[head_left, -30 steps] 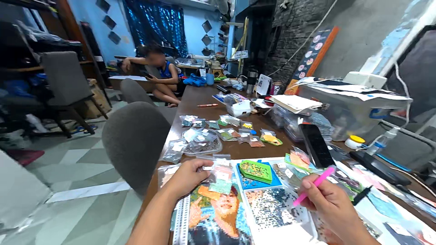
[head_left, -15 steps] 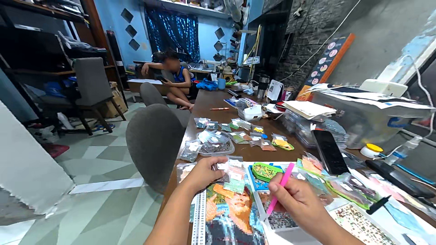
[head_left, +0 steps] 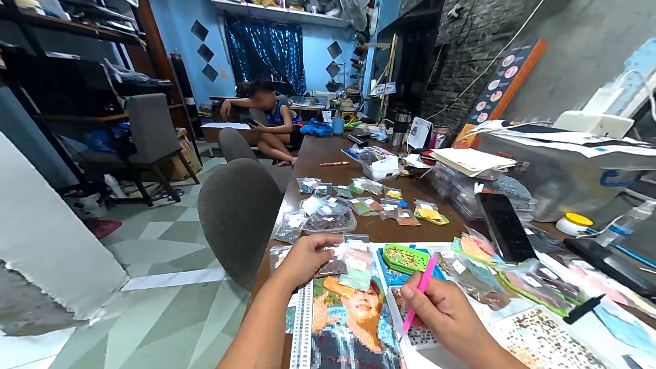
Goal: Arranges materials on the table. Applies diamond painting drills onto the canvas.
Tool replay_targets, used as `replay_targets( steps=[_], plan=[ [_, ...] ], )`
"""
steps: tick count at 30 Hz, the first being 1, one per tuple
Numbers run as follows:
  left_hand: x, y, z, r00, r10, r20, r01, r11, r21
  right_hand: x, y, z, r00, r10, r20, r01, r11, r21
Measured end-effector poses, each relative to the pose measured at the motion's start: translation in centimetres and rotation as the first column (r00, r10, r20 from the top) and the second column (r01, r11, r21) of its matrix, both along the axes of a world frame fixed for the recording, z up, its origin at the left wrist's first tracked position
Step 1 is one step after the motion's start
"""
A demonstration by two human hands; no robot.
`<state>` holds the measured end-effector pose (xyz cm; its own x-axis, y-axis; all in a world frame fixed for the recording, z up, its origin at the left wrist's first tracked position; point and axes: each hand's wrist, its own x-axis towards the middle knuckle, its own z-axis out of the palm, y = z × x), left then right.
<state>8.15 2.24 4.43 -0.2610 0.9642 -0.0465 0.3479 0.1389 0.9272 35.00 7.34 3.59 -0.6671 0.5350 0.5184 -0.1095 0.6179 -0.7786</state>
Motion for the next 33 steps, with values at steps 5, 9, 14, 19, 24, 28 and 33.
replay_targets(
  steps=[5, 9, 14, 19, 24, 28, 33],
  plan=[
    [0.1, -0.1, 0.0, 0.999, 0.016, 0.041, -0.017, 0.999, 0.03, 0.0, 0.2, 0.2, 0.996, -0.089, -0.03, 0.087, 0.995, -0.039],
    [0.5, 0.0, 0.0, 0.99, 0.026, 0.139, -0.033, 0.998, 0.051, 0.0, 0.2, 0.3, 0.991, -0.132, -0.036, 0.13, 0.99, -0.055],
    [0.6, 0.0, 0.0, 0.978, 0.055, 0.202, -0.074, 0.993, 0.091, -0.1, 0.2, 0.0, 0.991, -0.127, -0.032, 0.125, 0.991, -0.057],
    [0.7, -0.1, 0.2, 0.977, 0.067, 0.203, -0.087, 0.992, 0.088, -0.2, 0.2, -0.1, 0.991, -0.128, -0.029, 0.126, 0.99, -0.061],
    [0.8, -0.2, 0.4, 0.975, 0.074, 0.211, -0.095, 0.991, 0.093, -0.3, 0.1, -0.2, 0.992, -0.123, -0.042, 0.119, 0.99, -0.07],
    [0.7, -0.1, 0.2, 0.978, 0.04, 0.205, -0.058, 0.995, 0.085, -0.2, 0.1, -0.1, 0.992, -0.113, -0.054, 0.109, 0.992, -0.071],
    [1.3, -0.1, 0.5, 0.978, -0.003, 0.21, -0.012, 0.998, 0.069, -0.2, 0.1, 0.0, 0.991, -0.114, -0.063, 0.11, 0.992, -0.068]
  ],
)
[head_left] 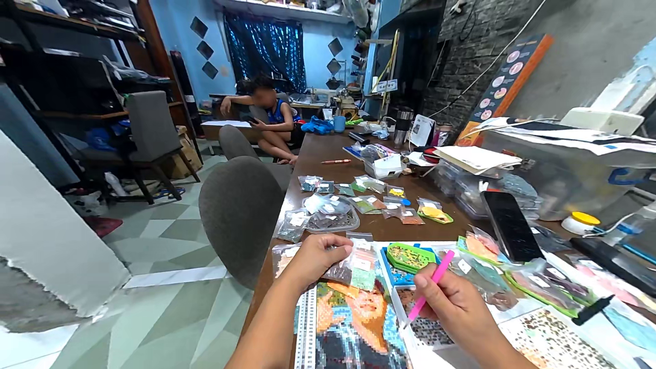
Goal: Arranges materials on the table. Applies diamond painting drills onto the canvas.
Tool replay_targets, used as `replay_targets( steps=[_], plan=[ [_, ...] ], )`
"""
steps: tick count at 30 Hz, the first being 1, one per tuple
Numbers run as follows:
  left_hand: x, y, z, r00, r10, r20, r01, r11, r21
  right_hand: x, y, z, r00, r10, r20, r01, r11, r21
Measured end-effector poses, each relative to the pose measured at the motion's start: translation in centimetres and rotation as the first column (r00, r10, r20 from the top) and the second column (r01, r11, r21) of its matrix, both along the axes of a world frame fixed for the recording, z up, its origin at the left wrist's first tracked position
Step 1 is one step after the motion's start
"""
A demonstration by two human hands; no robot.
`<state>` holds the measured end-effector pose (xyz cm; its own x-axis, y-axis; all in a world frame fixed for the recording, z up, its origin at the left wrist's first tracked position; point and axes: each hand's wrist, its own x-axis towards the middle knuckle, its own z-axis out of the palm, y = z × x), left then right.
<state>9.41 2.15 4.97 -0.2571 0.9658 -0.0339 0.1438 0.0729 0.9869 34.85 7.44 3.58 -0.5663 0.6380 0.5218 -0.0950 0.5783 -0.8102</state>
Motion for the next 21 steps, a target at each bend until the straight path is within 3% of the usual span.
replay_targets(
  steps=[10, 17, 21],
  plan=[
    [-0.44, 0.27, -0.45, 0.995, 0.097, 0.016, -0.098, 0.99, 0.102, -0.17, -0.03, -0.36, 1.0, 0.017, 0.014, -0.017, 1.0, 0.018],
    [-0.78, 0.56, -0.74, 0.972, 0.193, 0.137, -0.205, 0.975, 0.082, 0.11, -0.23, -0.14, 1.0, 0.014, 0.023, -0.014, 1.0, -0.001],
    [-0.78, 0.25, -0.59, 0.973, 0.193, 0.125, -0.202, 0.977, 0.063, 0.19, -0.21, -0.14, 0.999, 0.022, 0.028, -0.022, 1.0, 0.01]
  ],
)
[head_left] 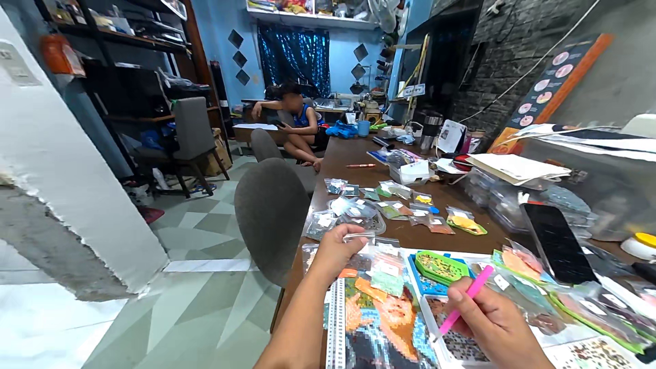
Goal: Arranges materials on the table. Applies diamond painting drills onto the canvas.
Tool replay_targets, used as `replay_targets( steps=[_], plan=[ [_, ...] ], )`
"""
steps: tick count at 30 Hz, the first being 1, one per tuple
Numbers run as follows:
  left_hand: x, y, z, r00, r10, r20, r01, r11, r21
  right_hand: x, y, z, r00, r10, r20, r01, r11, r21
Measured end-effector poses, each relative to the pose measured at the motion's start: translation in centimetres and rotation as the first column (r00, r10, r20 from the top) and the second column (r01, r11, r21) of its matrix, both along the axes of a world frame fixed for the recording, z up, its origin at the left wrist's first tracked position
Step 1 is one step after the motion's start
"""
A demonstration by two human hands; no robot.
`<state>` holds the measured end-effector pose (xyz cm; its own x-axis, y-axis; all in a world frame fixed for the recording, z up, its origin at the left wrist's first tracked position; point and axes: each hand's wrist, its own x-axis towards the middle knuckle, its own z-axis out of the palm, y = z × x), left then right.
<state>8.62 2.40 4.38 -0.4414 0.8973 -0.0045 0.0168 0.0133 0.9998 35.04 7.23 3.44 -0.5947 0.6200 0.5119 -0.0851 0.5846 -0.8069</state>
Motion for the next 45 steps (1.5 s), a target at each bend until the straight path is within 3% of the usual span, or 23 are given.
replay_targets(
  steps=[11, 30, 39, 45],
  plan=[
    [-0.1, -0.1, 0.2, 0.999, 0.035, 0.029, -0.037, 0.998, 0.056, 0.3, -0.5, 0.4, 0.999, 0.022, 0.034, -0.021, 1.0, -0.012],
    [-0.3, 0.0, -0.2, 0.995, 0.067, -0.073, -0.06, 0.993, 0.097, 0.3, -0.9, 0.7, 0.998, 0.052, 0.037, -0.049, 0.995, -0.086],
    [-0.2, 0.3, 0.0, 0.995, 0.052, -0.084, -0.038, 0.988, 0.153, -2.2, -2.3, 2.4, 0.983, 0.181, 0.014, -0.176, 0.973, -0.15],
    [0.1, 0.3, 0.1, 0.985, -0.025, -0.172, 0.041, 0.995, 0.091, -5.2, -3.6, 2.7, 0.977, 0.206, 0.047, -0.194, 0.963, -0.186]
  ],
)
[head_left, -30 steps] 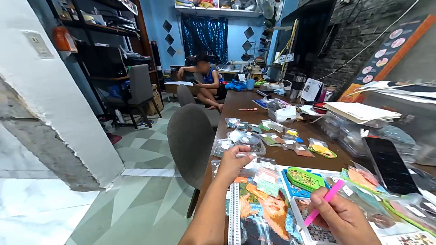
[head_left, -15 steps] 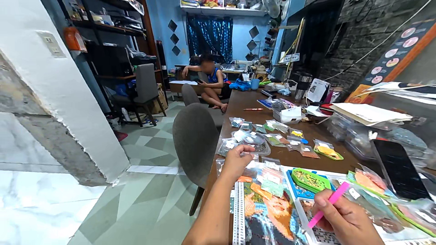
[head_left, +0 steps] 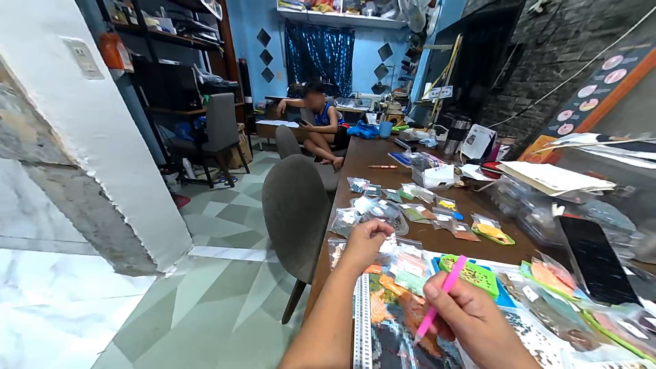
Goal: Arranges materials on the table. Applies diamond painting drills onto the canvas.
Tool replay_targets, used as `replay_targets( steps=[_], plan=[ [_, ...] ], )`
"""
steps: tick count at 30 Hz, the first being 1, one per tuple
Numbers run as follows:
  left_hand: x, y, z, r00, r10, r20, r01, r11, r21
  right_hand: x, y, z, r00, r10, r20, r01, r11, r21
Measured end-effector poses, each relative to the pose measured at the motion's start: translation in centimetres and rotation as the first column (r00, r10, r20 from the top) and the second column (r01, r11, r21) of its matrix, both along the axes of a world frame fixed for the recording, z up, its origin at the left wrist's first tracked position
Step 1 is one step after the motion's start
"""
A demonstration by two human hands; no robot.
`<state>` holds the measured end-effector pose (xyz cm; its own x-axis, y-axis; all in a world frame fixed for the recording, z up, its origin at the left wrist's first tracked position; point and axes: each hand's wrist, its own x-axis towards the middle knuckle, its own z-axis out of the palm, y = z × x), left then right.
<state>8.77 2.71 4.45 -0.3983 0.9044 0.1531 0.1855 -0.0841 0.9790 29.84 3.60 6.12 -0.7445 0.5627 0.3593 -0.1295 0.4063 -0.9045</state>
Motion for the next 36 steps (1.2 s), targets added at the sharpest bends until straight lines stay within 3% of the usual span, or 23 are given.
replay_targets(
  steps=[6, 12, 19, 25, 36],
  plan=[
    [0.1, 0.0, 0.4, 1.0, -0.014, -0.028, 0.01, 0.989, -0.149, -2.7, -1.4, -0.4, 0.992, -0.119, 0.042, 0.117, 0.992, 0.046],
    [0.0, 0.0, 0.0, 0.999, -0.025, 0.045, 0.032, 0.988, -0.153, -3.5, -2.0, -3.2, 0.984, -0.177, -0.02, 0.178, 0.962, 0.207],
    [-0.1, 0.1, -0.1, 0.999, -0.047, 0.026, 0.051, 0.987, -0.154, -3.6, -2.4, -4.3, 0.982, -0.186, -0.009, 0.181, 0.943, 0.281],
    [0.0, 0.3, -0.3, 0.993, -0.028, 0.116, 0.046, 0.986, -0.162, -3.7, -2.4, -4.3, 0.977, -0.214, -0.022, 0.212, 0.941, 0.265],
    [0.1, 0.1, -0.2, 0.99, -0.028, 0.139, 0.05, 0.986, -0.158, -3.8, -2.3, -4.5, 0.979, -0.202, -0.004, 0.198, 0.953, 0.228]
  ],
)
